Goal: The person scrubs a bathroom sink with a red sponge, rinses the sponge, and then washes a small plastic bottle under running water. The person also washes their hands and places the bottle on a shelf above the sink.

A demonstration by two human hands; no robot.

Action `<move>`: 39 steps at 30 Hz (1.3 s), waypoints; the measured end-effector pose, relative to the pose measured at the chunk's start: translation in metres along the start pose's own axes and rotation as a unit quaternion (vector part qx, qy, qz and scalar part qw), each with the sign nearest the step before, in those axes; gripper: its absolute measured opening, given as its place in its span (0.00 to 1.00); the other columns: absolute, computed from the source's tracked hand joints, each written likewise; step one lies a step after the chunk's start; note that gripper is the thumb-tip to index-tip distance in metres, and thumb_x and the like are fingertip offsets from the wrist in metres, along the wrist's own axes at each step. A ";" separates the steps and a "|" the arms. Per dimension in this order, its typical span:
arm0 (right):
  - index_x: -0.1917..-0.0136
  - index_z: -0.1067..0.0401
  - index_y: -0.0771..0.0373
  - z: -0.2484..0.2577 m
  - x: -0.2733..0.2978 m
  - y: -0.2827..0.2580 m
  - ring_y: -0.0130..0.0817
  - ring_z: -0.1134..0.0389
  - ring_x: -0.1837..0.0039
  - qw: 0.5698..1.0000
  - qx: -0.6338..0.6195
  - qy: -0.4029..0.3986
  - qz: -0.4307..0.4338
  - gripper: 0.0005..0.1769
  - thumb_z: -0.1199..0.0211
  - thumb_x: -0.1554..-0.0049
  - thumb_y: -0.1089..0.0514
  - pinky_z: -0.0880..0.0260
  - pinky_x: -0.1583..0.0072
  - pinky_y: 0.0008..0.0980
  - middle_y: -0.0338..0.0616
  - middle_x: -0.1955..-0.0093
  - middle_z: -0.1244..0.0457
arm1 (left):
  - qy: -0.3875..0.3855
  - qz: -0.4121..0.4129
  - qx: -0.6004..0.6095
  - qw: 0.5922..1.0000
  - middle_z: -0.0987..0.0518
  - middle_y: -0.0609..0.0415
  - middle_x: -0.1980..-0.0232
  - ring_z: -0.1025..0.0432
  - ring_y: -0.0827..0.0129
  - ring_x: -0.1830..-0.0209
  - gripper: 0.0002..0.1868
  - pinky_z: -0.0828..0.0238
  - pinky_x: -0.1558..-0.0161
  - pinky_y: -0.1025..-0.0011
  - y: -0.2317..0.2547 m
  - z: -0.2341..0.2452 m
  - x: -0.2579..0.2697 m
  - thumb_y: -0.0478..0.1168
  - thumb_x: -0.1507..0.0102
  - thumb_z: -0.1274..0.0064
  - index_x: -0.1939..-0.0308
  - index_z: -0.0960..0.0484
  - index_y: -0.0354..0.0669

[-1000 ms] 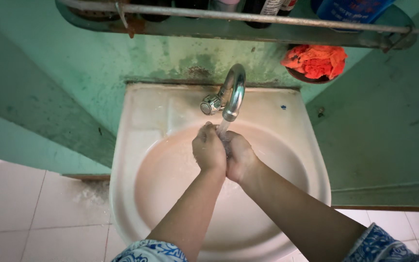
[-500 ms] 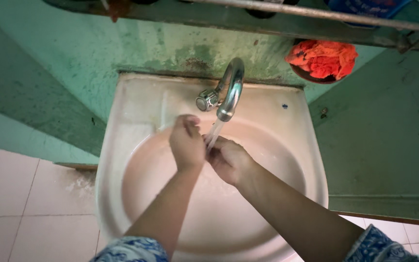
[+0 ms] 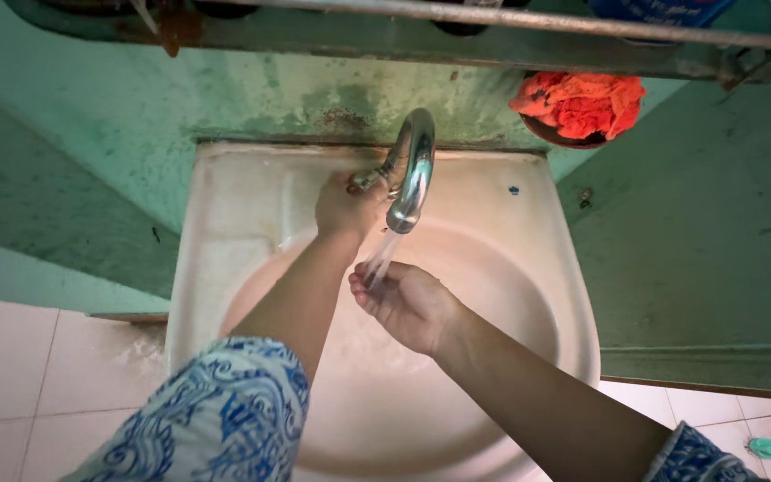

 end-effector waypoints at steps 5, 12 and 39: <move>0.48 0.31 0.73 0.002 0.000 -0.002 0.36 0.32 0.52 1.000 -0.007 -0.024 -0.004 0.13 0.55 0.35 0.62 0.27 0.48 0.32 0.51 0.53 0.34 | -0.006 -0.215 -0.080 0.973 0.17 0.51 0.55 0.21 0.65 0.57 0.34 0.25 0.55 0.70 -0.006 0.013 0.014 0.40 0.50 0.32 0.42 0.25 0.36; 0.44 0.28 0.66 0.000 -0.001 0.000 0.35 0.32 0.49 0.998 -0.010 -0.047 0.044 0.14 0.55 0.34 0.62 0.28 0.48 0.33 0.45 0.48 0.32 | -0.047 0.262 0.221 0.938 0.20 0.54 0.60 0.29 0.65 0.60 0.24 0.34 0.56 0.66 -0.033 0.020 0.086 0.54 0.29 0.64 0.52 0.17 0.42; 0.46 0.33 0.75 0.005 0.017 0.001 0.38 0.33 0.51 0.996 -0.051 -0.047 0.052 0.13 0.53 0.37 0.64 0.26 0.47 0.33 0.52 0.51 0.34 | -0.025 -0.036 0.014 0.999 0.18 0.50 0.65 0.20 0.64 0.67 0.23 0.20 0.64 0.70 -0.017 0.008 -0.032 0.49 0.48 0.35 0.59 0.22 0.36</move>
Point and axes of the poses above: each hand's wrist, its own x-axis away from the middle knuckle, its own z-axis out of the back of the hand, y = z × x, the point moved 1 cm from there along -x, towards the middle knuckle
